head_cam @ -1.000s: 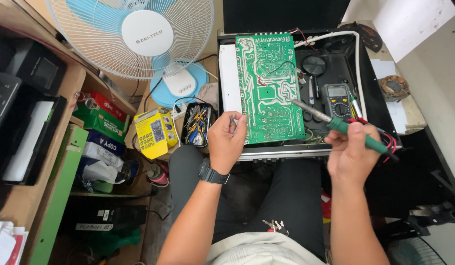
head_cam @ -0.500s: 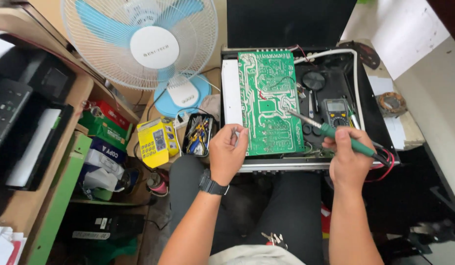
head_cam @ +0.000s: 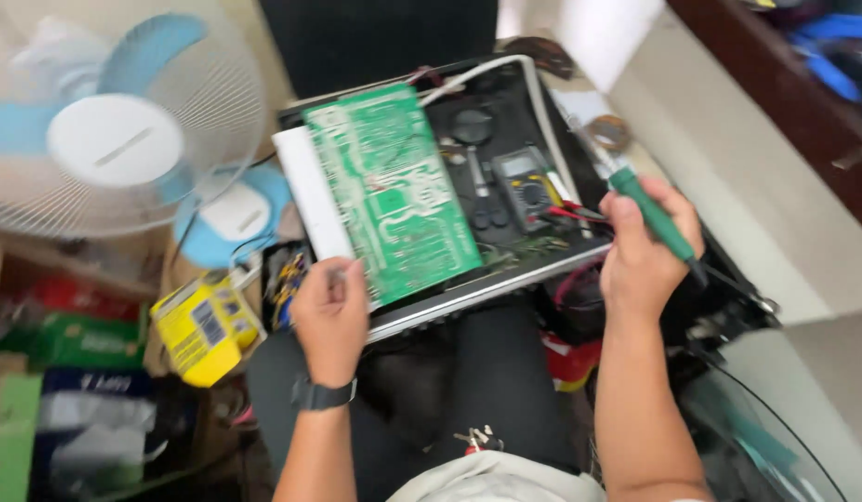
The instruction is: Soldering electronic components onto a circuit board using a soldering iron.
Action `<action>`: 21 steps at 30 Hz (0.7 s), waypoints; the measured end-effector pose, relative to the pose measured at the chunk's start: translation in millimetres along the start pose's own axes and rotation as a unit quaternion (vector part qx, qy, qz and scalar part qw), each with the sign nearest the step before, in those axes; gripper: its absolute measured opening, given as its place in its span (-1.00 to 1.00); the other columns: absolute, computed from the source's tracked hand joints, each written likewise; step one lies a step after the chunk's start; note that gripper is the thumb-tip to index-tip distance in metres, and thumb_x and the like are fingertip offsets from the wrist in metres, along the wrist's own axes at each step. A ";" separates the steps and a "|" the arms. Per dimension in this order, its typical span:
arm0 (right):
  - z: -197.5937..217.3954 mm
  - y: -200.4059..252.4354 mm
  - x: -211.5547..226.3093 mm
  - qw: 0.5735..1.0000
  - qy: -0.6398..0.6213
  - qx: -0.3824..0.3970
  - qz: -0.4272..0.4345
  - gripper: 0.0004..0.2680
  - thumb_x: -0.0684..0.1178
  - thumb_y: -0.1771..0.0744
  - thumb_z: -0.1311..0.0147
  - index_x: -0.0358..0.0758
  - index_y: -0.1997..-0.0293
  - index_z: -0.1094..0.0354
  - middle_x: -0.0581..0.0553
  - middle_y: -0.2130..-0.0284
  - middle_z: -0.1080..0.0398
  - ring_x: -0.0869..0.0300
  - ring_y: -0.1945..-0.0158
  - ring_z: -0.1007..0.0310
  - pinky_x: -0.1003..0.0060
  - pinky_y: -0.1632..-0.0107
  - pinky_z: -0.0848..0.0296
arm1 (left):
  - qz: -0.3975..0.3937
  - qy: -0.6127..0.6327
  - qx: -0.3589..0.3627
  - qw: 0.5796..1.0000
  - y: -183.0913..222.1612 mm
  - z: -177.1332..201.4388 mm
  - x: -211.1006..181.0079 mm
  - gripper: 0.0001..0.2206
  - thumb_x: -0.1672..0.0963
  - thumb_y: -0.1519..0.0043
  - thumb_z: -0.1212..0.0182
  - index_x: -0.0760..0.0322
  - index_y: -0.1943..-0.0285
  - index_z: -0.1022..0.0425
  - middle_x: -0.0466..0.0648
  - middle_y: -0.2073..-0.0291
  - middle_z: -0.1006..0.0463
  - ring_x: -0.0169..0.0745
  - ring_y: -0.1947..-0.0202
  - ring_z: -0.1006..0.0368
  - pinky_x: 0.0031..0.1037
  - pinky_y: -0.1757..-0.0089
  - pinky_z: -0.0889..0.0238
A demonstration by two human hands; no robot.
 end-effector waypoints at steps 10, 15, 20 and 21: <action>54.9 -97.8 -30.8 0.901 0.427 0.015 0.078 -0.81 -0.09 -0.35 -0.65 -0.05 -0.05 -0.80 -0.11 0.23 -0.69 0.03 0.16 -0.78 0.22 0.18 -0.69 | -0.002 0.039 -0.025 0.999 1.8 0.0 10.1 -0.94 0.23 -0.46 -0.48 0.33 0.10 -0.73 -0.14 0.68 -0.24 -0.16 0.61 -0.35 -0.36 0.36 -0.30; 50.9 -105.5 -54.5 0.876 0.477 0.021 0.070 -0.82 0.02 -0.33 -0.66 0.09 0.01 -0.81 0.02 0.32 -0.68 0.09 0.23 -0.77 0.21 0.19 -0.70 | -0.013 0.032 -0.022 0.999 -1.0 1.5 4.2 -0.93 0.23 -0.45 -0.47 0.37 0.11 -0.71 -0.10 0.67 -0.23 -0.11 0.61 -0.35 -0.30 0.36 -0.30; 40.5 -103.0 -56.5 0.851 0.513 0.057 0.096 -0.85 0.02 -0.34 -0.63 0.03 0.02 -0.79 -0.15 0.32 -0.68 -0.14 0.15 -0.76 0.02 0.09 -0.68 | -0.008 0.054 -0.013 0.998 -2.0 0.8 -0.7 -0.90 0.25 -0.51 -0.40 0.41 0.10 -0.71 -0.13 0.65 -0.23 -0.19 0.62 -0.33 -0.34 0.37 -0.26; 40.3 -102.9 -58.0 0.851 0.513 0.057 0.096 -0.85 0.02 -0.34 -0.63 0.03 0.02 -0.79 -0.15 0.32 -0.68 -0.14 0.15 -0.76 0.02 0.09 -0.68 | -0.008 0.054 -0.014 0.998 -2.1 0.7 -0.5 -0.90 0.25 -0.51 -0.40 0.41 0.10 -0.71 -0.13 0.65 -0.23 -0.19 0.62 -0.33 -0.34 0.37 -0.26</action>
Point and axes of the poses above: each hand's wrist, its own y-axis away from the middle knuckle, its own z-axis out of the back of the hand, x = y × z, the point moved 5 cm from there along -y, towards the middle knuckle
